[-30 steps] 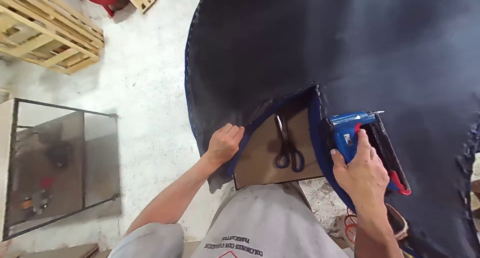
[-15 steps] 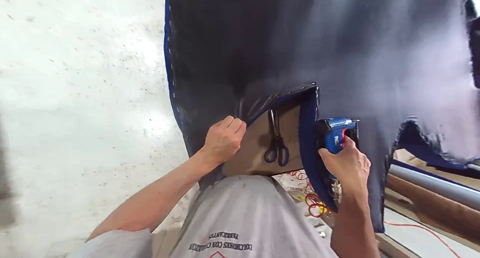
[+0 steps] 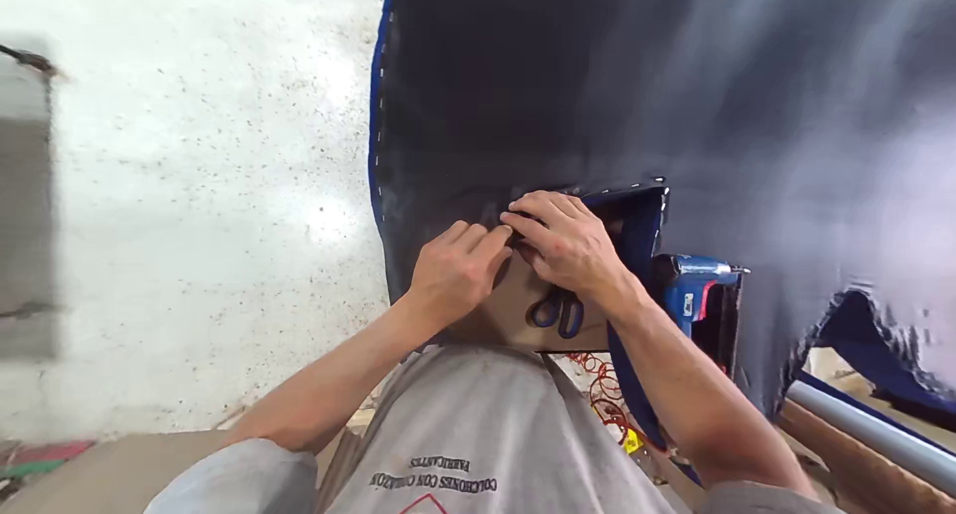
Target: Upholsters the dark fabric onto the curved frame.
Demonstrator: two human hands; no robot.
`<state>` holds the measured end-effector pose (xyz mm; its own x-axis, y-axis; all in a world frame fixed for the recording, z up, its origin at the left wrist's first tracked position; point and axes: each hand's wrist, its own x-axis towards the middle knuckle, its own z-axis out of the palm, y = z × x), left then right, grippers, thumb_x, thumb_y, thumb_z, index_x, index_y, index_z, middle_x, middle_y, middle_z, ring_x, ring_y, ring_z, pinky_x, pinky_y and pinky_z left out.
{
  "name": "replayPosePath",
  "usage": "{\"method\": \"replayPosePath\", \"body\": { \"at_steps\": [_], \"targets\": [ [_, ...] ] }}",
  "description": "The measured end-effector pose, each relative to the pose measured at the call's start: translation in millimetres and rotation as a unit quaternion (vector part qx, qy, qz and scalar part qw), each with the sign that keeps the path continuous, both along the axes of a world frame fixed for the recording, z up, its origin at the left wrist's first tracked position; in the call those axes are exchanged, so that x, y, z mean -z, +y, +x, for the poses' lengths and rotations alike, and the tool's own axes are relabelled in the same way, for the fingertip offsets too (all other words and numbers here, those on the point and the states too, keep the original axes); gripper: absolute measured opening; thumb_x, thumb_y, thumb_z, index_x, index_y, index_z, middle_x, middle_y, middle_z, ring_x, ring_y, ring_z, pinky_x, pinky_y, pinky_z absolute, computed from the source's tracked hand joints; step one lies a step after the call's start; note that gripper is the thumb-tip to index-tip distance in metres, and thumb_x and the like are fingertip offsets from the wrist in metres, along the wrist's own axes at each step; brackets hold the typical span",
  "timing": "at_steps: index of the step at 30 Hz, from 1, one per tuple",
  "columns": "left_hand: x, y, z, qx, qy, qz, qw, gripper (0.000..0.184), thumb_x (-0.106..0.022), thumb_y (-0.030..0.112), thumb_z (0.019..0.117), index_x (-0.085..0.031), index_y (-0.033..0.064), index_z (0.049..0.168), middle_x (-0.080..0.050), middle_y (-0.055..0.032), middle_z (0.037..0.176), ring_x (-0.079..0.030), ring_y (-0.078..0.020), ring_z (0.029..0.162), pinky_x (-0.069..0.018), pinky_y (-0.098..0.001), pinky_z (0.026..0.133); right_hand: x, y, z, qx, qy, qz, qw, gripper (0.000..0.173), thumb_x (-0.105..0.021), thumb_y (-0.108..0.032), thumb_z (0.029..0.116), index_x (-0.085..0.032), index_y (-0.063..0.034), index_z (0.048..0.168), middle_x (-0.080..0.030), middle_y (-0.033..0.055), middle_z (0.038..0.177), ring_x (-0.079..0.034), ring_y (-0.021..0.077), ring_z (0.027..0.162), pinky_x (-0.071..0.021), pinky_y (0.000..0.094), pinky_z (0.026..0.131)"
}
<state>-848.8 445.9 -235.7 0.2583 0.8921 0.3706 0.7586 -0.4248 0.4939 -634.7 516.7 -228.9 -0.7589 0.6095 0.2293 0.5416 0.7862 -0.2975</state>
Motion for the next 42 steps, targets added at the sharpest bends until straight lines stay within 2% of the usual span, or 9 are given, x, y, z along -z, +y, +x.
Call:
{"method": "replayPosePath", "body": {
  "at_steps": [6, 11, 15, 17, 20, 25, 30, 36, 42],
  "targets": [
    [10, -28, -1, -0.116, 0.031, -0.105, 0.987, 0.041, -0.063, 0.04, 0.0998, -0.072, 0.0087, 0.124, -0.068, -0.0146, 0.116, -0.064, -0.0317, 0.106, -0.0544, -0.0434, 0.092, -10, 29, 16, -0.08, -0.001, 0.002, 0.997, 0.029, -0.058, -0.028, 0.1007, -0.075, -0.0143, 0.12, -0.073, 0.0077, 0.118, -0.067, 0.0256, 0.113, -0.0526, 0.0453, 0.098],
    [5, -29, 6, -0.144, 0.085, -0.034, 0.985, 0.022, -0.058, 0.017, 0.1026, -0.077, 0.0058, 0.101, -0.071, -0.0118, 0.091, -0.068, -0.029, 0.087, -0.0576, -0.04, 0.074, -3, 45, 24, -0.156, -0.04, 0.026, 0.987, 0.032, -0.055, -0.035, 0.1031, -0.076, -0.013, 0.112, -0.073, 0.0079, 0.108, -0.068, 0.0265, 0.101, -0.053, 0.0455, 0.085],
    [-7, -27, 11, -0.203, 0.131, 0.163, 0.957, 0.016, -0.063, 0.012, 0.0986, -0.076, 0.0037, 0.102, -0.071, -0.0119, 0.087, -0.067, -0.0277, 0.08, -0.053, -0.0389, 0.067, -14, 44, 19, -0.154, -0.003, 0.045, 0.987, 0.038, -0.062, -0.038, 0.0995, -0.071, -0.0145, 0.127, -0.071, 0.009, 0.117, -0.067, 0.0266, 0.109, -0.0536, 0.0434, 0.087],
    [-10, -27, 13, -0.193, 0.146, 0.199, 0.95, 0.015, -0.063, 0.009, 0.0972, -0.076, 0.0031, 0.103, -0.07, -0.0118, 0.086, -0.066, -0.0274, 0.079, -0.0516, -0.0379, 0.066, -11, 42, 13, -0.153, 0.03, 0.078, 0.985, 0.028, -0.061, -0.028, 0.1014, -0.074, -0.0124, 0.12, -0.073, 0.0096, 0.11, -0.069, 0.0271, 0.103, -0.0553, 0.0424, 0.082],
    [-3, -32, 14, -0.126, 0.18, 0.175, 0.96, 0.014, -0.059, 0.003, 0.0981, -0.073, 0.0004, 0.099, -0.069, -0.013, 0.086, -0.067, -0.0287, 0.08, -0.0529, -0.04, 0.067, 1, 42, 12, -0.167, 0.066, 0.132, 0.975, 0.015, -0.061, -0.013, 0.0978, -0.075, -0.0073, 0.099, -0.074, 0.0113, 0.095, -0.071, 0.0285, 0.09, -0.0558, 0.042, 0.073],
    [12, -37, 15, -0.112, 0.154, 0.065, 0.979, 0.019, -0.055, 0.011, 0.101, -0.072, 0.003, 0.097, -0.071, -0.0128, 0.094, -0.068, -0.0293, 0.089, -0.0531, -0.0425, 0.074, 2, 41, 22, -0.21, -0.02, 0.103, 0.972, 0.017, -0.058, -0.012, 0.0964, -0.074, -0.0077, 0.102, -0.072, 0.0112, 0.104, -0.069, 0.0301, 0.1, -0.0548, 0.0453, 0.08],
    [2, -24, 29, -0.158, 0.095, 0.038, 0.982, 0.032, -0.06, 0.028, 0.1006, -0.073, 0.0099, 0.123, -0.07, -0.0114, 0.12, -0.065, -0.0295, 0.107, -0.0533, -0.0424, 0.085, -4, 38, 12, -0.182, -0.003, 0.081, 0.98, 0.023, -0.057, -0.023, 0.0959, -0.074, -0.0087, 0.101, -0.073, 0.0109, 0.109, -0.069, 0.0291, 0.105, -0.055, 0.0451, 0.083],
    [8, -18, 23, -0.114, 0.137, 0.029, 0.983, 0.02, -0.058, 0.006, 0.0982, -0.076, 0.0051, 0.108, -0.07, -0.0135, 0.102, -0.066, -0.031, 0.096, -0.0531, -0.0419, 0.081, 4, 34, 3, -0.183, -0.007, 0.077, 0.98, 0.024, -0.056, -0.022, 0.1021, -0.074, -0.0119, 0.114, -0.074, 0.0087, 0.104, -0.071, 0.0278, 0.093, -0.0551, 0.0419, 0.073],
    [19, -18, 11, -0.021, 0.125, 0.096, 0.987, 0.019, -0.057, 0.001, 0.0976, -0.076, 0.0021, 0.102, -0.07, -0.012, 0.091, -0.067, -0.0287, 0.089, -0.054, -0.039, 0.076, 14, 35, 9, -0.229, 0.03, 0.106, 0.967, 0.024, -0.055, -0.008, 0.0991, -0.075, -0.0079, 0.112, -0.075, 0.01, 0.101, -0.071, 0.0287, 0.092, -0.0548, 0.0409, 0.069]
  ]
}}
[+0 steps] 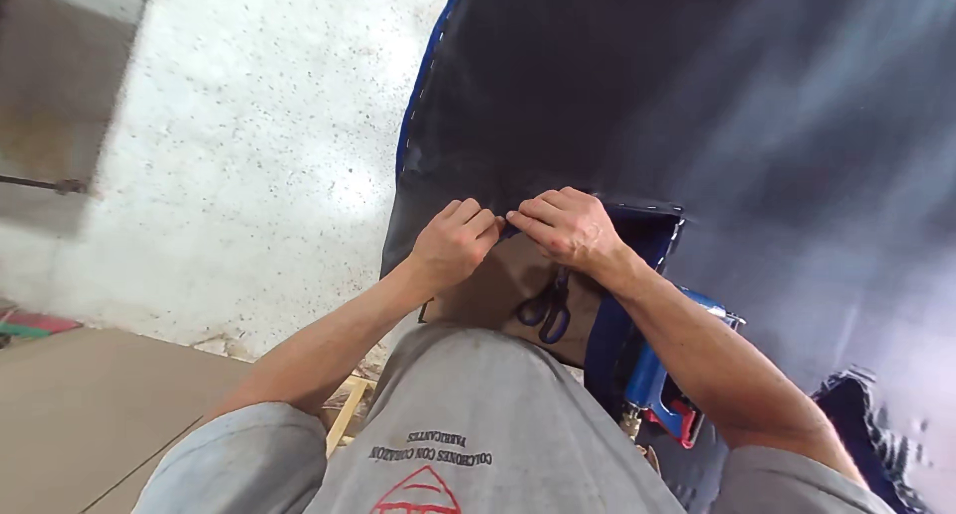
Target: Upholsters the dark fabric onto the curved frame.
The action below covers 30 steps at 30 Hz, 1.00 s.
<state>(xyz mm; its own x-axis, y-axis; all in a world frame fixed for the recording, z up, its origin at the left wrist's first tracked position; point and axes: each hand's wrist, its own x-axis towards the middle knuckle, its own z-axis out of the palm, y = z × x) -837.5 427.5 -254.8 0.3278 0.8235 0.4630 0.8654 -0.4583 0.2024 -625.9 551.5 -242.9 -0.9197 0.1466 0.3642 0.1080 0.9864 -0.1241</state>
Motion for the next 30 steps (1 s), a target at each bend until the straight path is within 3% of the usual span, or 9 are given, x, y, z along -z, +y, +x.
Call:
{"method": "replayPosePath", "body": {
  "at_steps": [5, 10, 18, 23, 30],
  "targets": [
    [-2.2, 3.8, -3.4, 0.011, 0.018, -0.01, 1.0, 0.018, -0.057, 0.001, 0.098, -0.075, 0.0015, 0.099, -0.068, -0.0119, 0.089, -0.065, -0.0293, 0.088, -0.0526, -0.04, 0.075, -3.0, 1.1, 0.2, -0.002, -0.017, 0.01, 1.0, 0.024, -0.054, -0.007, 0.0986, -0.075, -0.0066, 0.112, -0.074, 0.011, 0.103, -0.071, 0.0294, 0.095, -0.0558, 0.0419, 0.073],
    [-4.5, 6.9, -2.5, -0.014, -0.066, 0.0, 0.998, 0.017, -0.061, 0.001, 0.0924, -0.077, 0.0029, 0.091, -0.069, -0.0117, 0.085, -0.066, -0.0287, 0.085, -0.0547, -0.0388, 0.075, -7.0, -2.9, -4.1, 0.033, -0.003, 0.019, 0.999, 0.017, -0.056, -0.007, 0.0985, -0.072, -0.0043, 0.096, -0.073, 0.0117, 0.097, -0.071, 0.0294, 0.088, -0.0535, 0.0404, 0.064],
    [0.6, 4.5, -0.3, 0.02, -0.057, -0.044, 0.997, 0.019, -0.059, -0.002, 0.0933, -0.077, 0.003, 0.097, -0.068, -0.0127, 0.091, -0.065, -0.0297, 0.091, -0.0555, -0.0382, 0.081, -1.2, -0.3, 3.3, -0.033, -0.013, 0.005, 0.999, 0.019, -0.055, 0.0, 0.0953, -0.073, 0.0004, 0.102, -0.073, 0.0148, 0.1, -0.071, 0.0319, 0.094, -0.0575, 0.0427, 0.073],
    [0.8, 5.1, -0.5, 0.028, -0.046, -0.05, 0.997, 0.02, -0.057, -0.001, 0.0944, -0.077, 0.0031, 0.097, -0.067, -0.0127, 0.089, -0.064, -0.0296, 0.091, -0.0551, -0.038, 0.081, 1.2, 0.7, 3.9, -0.055, -0.011, 0.02, 0.998, 0.022, -0.051, 0.002, 0.0989, -0.072, 0.0013, 0.103, -0.071, 0.0149, 0.1, -0.069, 0.0321, 0.094, -0.0573, 0.0414, 0.076],
    [-4.6, 8.0, 2.3, -0.03, -0.056, -0.025, 0.998, 0.019, -0.059, 0.006, 0.0967, -0.077, 0.0041, 0.1, -0.072, -0.0122, 0.095, -0.068, -0.0286, 0.091, -0.0569, -0.0384, 0.08, -6.6, -4.7, -2.0, 0.018, -0.015, 0.038, 0.999, 0.013, -0.056, -0.002, 0.0949, -0.069, -0.0013, 0.093, -0.069, 0.0144, 0.092, -0.069, 0.0314, 0.085, -0.054, 0.0421, 0.065]
  ]
}}
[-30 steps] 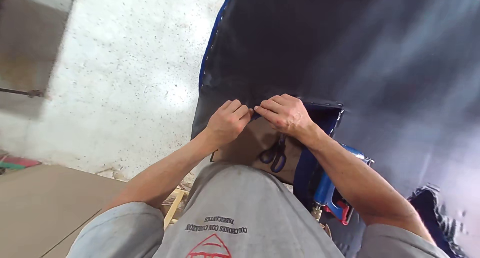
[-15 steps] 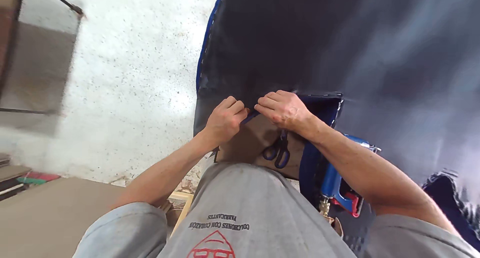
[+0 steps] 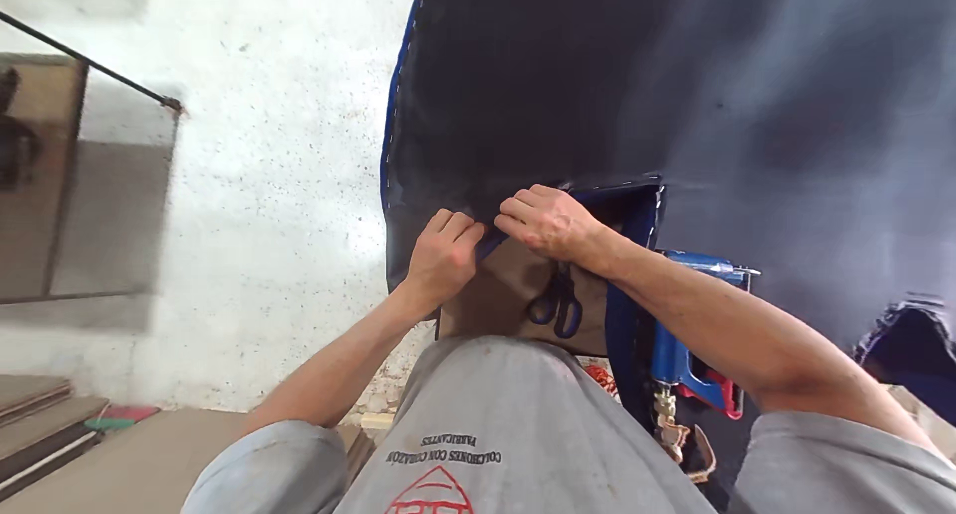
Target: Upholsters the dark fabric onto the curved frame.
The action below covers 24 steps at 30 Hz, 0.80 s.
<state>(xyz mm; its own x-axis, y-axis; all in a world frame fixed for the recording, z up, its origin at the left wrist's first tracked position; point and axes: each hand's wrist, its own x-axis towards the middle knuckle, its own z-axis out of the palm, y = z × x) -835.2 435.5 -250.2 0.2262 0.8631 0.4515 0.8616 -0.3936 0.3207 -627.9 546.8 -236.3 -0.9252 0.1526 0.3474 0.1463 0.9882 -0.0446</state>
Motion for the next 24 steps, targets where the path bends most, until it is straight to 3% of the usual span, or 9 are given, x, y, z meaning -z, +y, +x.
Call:
{"method": "replayPosePath", "body": {
  "at_steps": [3, 5, 8, 11, 13, 15, 20, 24],
  "targets": [
    [-4, -3, 7, -0.046, 0.019, -0.035, 0.998, 0.031, -0.062, 0.021, 0.0954, -0.072, 0.0071, 0.121, -0.072, -0.0121, 0.106, -0.068, -0.0288, 0.096, -0.0564, -0.0422, 0.08, 2, -1, 1, 0.012, 0.012, -0.009, 1.0, 0.014, -0.054, -0.002, 0.0972, -0.067, -0.0006, 0.093, -0.068, 0.0163, 0.091, -0.069, 0.0329, 0.084, -0.0551, 0.0421, 0.066],
    [-5, -3, 10, -0.051, 0.035, -0.047, 0.997, 0.036, -0.061, 0.028, 0.0985, -0.071, 0.0071, 0.126, -0.072, -0.0121, 0.11, -0.068, -0.0288, 0.097, -0.0566, -0.0425, 0.081, 2, 0, 3, 0.01, 0.02, -0.013, 1.0, 0.016, -0.052, -0.003, 0.0989, -0.068, -0.0005, 0.1, -0.069, 0.0163, 0.092, -0.069, 0.0329, 0.085, -0.0562, 0.0419, 0.069],
    [-4, -3, 8, -0.048, 0.076, -0.02, 0.996, 0.022, -0.059, 0.014, 0.1004, -0.076, 0.0047, 0.109, -0.072, -0.0123, 0.096, -0.068, -0.0294, 0.089, -0.0566, -0.0406, 0.076, 0, 0, 7, 0.015, 0.029, -0.008, 0.999, 0.021, -0.053, -0.004, 0.0997, -0.07, -0.0009, 0.111, -0.07, 0.0155, 0.093, -0.07, 0.0321, 0.085, -0.0566, 0.042, 0.071],
    [-7, -2, 6, -0.026, 0.097, 0.008, 0.995, 0.017, -0.058, 0.005, 0.0972, -0.075, 0.0019, 0.098, -0.068, -0.0136, 0.09, -0.067, -0.03, 0.085, -0.056, -0.0392, 0.074, -1, -1, 8, 0.009, 0.018, -0.016, 1.0, 0.019, -0.057, -0.006, 0.0964, -0.071, -0.0024, 0.109, -0.069, 0.0149, 0.094, -0.069, 0.0323, 0.086, -0.0552, 0.0427, 0.07],
    [-6, -2, 5, -0.015, 0.104, 0.029, 0.994, 0.016, -0.059, 0.003, 0.0962, -0.074, 0.0003, 0.098, -0.068, -0.0149, 0.089, -0.066, -0.0309, 0.085, -0.0555, -0.04, 0.073, -4, -4, 6, 0.011, 0.013, -0.025, 1.0, 0.023, -0.058, -0.012, 0.0939, -0.073, -0.0051, 0.11, -0.07, 0.014, 0.102, -0.068, 0.032, 0.093, -0.0543, 0.0429, 0.072],
    [-3, -3, 3, -0.009, 0.105, 0.045, 0.993, 0.015, -0.06, 0.003, 0.0955, -0.074, 0.0003, 0.098, -0.069, -0.0147, 0.089, -0.067, -0.0306, 0.083, -0.0552, -0.0398, 0.072, -2, -5, 4, 0.013, 0.026, -0.025, 0.999, 0.025, -0.055, -0.017, 0.097, -0.074, -0.0069, 0.11, -0.072, 0.0124, 0.108, -0.068, 0.0309, 0.099, -0.0549, 0.0425, 0.075],
    [5, -5, -1, 0.016, 0.061, 0.047, 0.997, 0.019, -0.059, 0.003, 0.0954, -0.077, 0.003, 0.102, -0.071, -0.0126, 0.09, -0.068, -0.0287, 0.085, -0.0575, -0.038, 0.075, 13, -3, 5, -0.003, 0.052, -0.02, 0.998, 0.021, -0.054, -0.007, 0.0978, -0.073, -0.0055, 0.107, -0.073, 0.0115, 0.104, -0.07, 0.0306, 0.097, -0.0559, 0.0425, 0.074],
    [6, -1, -2, 0.04, 0.054, 0.031, 0.997, 0.018, -0.058, 0.002, 0.0956, -0.076, 0.0021, 0.098, -0.07, -0.0129, 0.091, -0.067, -0.0289, 0.086, -0.057, -0.038, 0.075, 17, 0, 4, -0.017, 0.067, 0.01, 0.998, 0.02, -0.052, -0.003, 0.098, -0.072, -0.0032, 0.102, -0.072, 0.0133, 0.097, -0.07, 0.0309, 0.091, -0.0549, 0.0414, 0.07]
  ]
}}
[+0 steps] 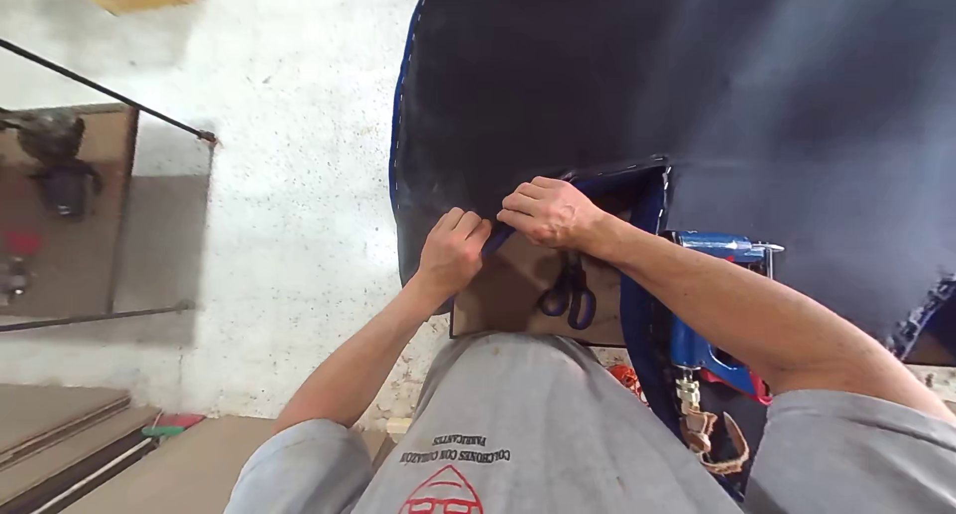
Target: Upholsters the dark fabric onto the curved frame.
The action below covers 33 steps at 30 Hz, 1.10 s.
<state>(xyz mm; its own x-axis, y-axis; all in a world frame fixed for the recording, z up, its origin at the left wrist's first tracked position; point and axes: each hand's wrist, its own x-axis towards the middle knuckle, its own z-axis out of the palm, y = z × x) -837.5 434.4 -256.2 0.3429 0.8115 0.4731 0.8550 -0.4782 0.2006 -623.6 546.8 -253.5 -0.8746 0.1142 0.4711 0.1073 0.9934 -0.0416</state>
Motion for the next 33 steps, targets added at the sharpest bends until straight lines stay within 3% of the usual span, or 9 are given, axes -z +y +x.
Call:
{"method": "replayPosePath", "body": {
  "at_steps": [7, 14, 18, 21, 27, 29, 30, 31, 33],
  "targets": [
    [3, 4, -1, 0.034, -0.005, -0.044, 0.998, 0.02, -0.057, 0.0, 0.094, -0.077, 0.0028, 0.095, -0.068, -0.0122, 0.086, -0.066, -0.0282, 0.085, -0.0564, -0.0372, 0.076, -2, 8, 1, -0.078, -0.027, 0.0, 0.997, 0.02, -0.054, -0.001, 0.0959, -0.074, -0.0003, 0.097, -0.071, 0.0131, 0.094, -0.069, 0.0303, 0.09, -0.0565, 0.0415, 0.075],
    [-5, 4, -5, 0.059, 0.042, -0.104, 0.992, 0.024, -0.053, 0.001, 0.0975, -0.076, 0.003, 0.104, -0.069, -0.0135, 0.093, -0.067, -0.0292, 0.088, -0.0578, -0.0369, 0.078, -1, 7, 4, -0.062, -0.044, -0.049, 0.996, 0.022, -0.051, 0.002, 0.0981, -0.072, 0.0006, 0.099, -0.07, 0.0144, 0.096, -0.069, 0.0318, 0.093, -0.0568, 0.0422, 0.075],
    [-25, 9, -15, 0.112, 0.105, -0.176, 0.972, 0.032, -0.047, 0.014, 0.0984, -0.074, 0.0064, 0.112, -0.069, -0.014, 0.117, -0.065, -0.0318, 0.11, -0.0544, -0.0444, 0.089, -6, -6, 10, -0.004, -0.072, -0.037, 0.997, 0.018, -0.058, -0.004, 0.096, -0.075, -0.0017, 0.1, -0.073, 0.0122, 0.105, -0.069, 0.0309, 0.104, -0.0565, 0.0443, 0.086],
    [-41, 20, -23, 0.148, 0.168, -0.233, 0.946, 0.042, -0.044, 0.026, 0.0958, -0.073, 0.0154, 0.124, -0.057, -0.0082, 0.148, -0.049, -0.032, 0.137, -0.0435, -0.0525, 0.1, -7, -25, 14, 0.069, -0.069, -0.021, 0.995, 0.018, -0.056, -0.006, 0.0967, -0.074, -0.0029, 0.099, -0.072, 0.011, 0.111, -0.066, 0.0297, 0.112, -0.0518, 0.0457, 0.089],
    [-54, 52, -34, 0.269, 0.206, -0.299, 0.892, 0.046, -0.044, 0.03, 0.0933, -0.075, 0.0168, 0.124, -0.049, 0.0009, 0.159, -0.03, -0.0291, 0.154, -0.0287, -0.0593, 0.113, -7, -56, 13, 0.203, -0.069, -0.071, 0.974, 0.028, -0.051, -0.007, 0.0975, -0.072, -0.0069, 0.116, -0.069, 0.0132, 0.109, -0.064, 0.0329, 0.108, -0.0495, 0.0479, 0.086],
    [-60, 62, -37, 0.299, 0.229, -0.318, 0.87, 0.047, -0.043, 0.032, 0.0944, -0.074, 0.0184, 0.127, -0.051, 0.0017, 0.158, -0.03, -0.0279, 0.154, -0.0248, -0.0592, 0.116, -29, -74, 15, 0.308, -0.062, -0.118, 0.942, 0.027, -0.052, -0.013, 0.0993, -0.072, -0.0077, 0.117, -0.069, 0.0157, 0.112, -0.065, 0.0353, 0.111, -0.0515, 0.0515, 0.089],
    [-62, 68, -37, 0.314, 0.243, -0.325, 0.858, 0.048, -0.042, 0.032, 0.0953, -0.073, 0.0193, 0.13, -0.049, 0.0017, 0.158, -0.03, -0.0277, 0.154, -0.0234, -0.0597, 0.117, -44, -89, 22, 0.404, -0.051, -0.135, 0.903, 0.028, -0.053, -0.016, 0.1014, -0.071, -0.0074, 0.121, -0.069, 0.0182, 0.114, -0.065, 0.0371, 0.112, -0.0525, 0.0534, 0.09],
    [-63, 75, -38, 0.327, 0.249, -0.326, 0.852, 0.047, -0.042, 0.031, 0.0956, -0.073, 0.0207, 0.13, -0.05, 0.002, 0.158, -0.032, -0.0278, 0.153, -0.0239, -0.0604, 0.116, -59, -106, 33, 0.518, -0.04, -0.142, 0.843, 0.032, -0.054, -0.021, 0.1025, -0.07, -0.0078, 0.127, -0.068, 0.0221, 0.116, -0.064, 0.0405, 0.112, -0.0526, 0.0562, 0.09],
    [-64, 84, -40, 0.343, 0.253, -0.334, 0.841, 0.048, -0.04, 0.03, 0.096, -0.071, 0.0252, 0.133, -0.049, 0.0037, 0.158, -0.033, -0.0281, 0.153, -0.0236, -0.061, 0.115, -76, -142, 67, 0.704, -0.053, -0.189, 0.682, 0.048, -0.055, -0.037, 0.1021, -0.059, -0.0122, 0.144, -0.058, 0.0299, 0.134, -0.053, 0.0502, 0.128, -0.045, 0.0661, 0.1]
  ]
}}
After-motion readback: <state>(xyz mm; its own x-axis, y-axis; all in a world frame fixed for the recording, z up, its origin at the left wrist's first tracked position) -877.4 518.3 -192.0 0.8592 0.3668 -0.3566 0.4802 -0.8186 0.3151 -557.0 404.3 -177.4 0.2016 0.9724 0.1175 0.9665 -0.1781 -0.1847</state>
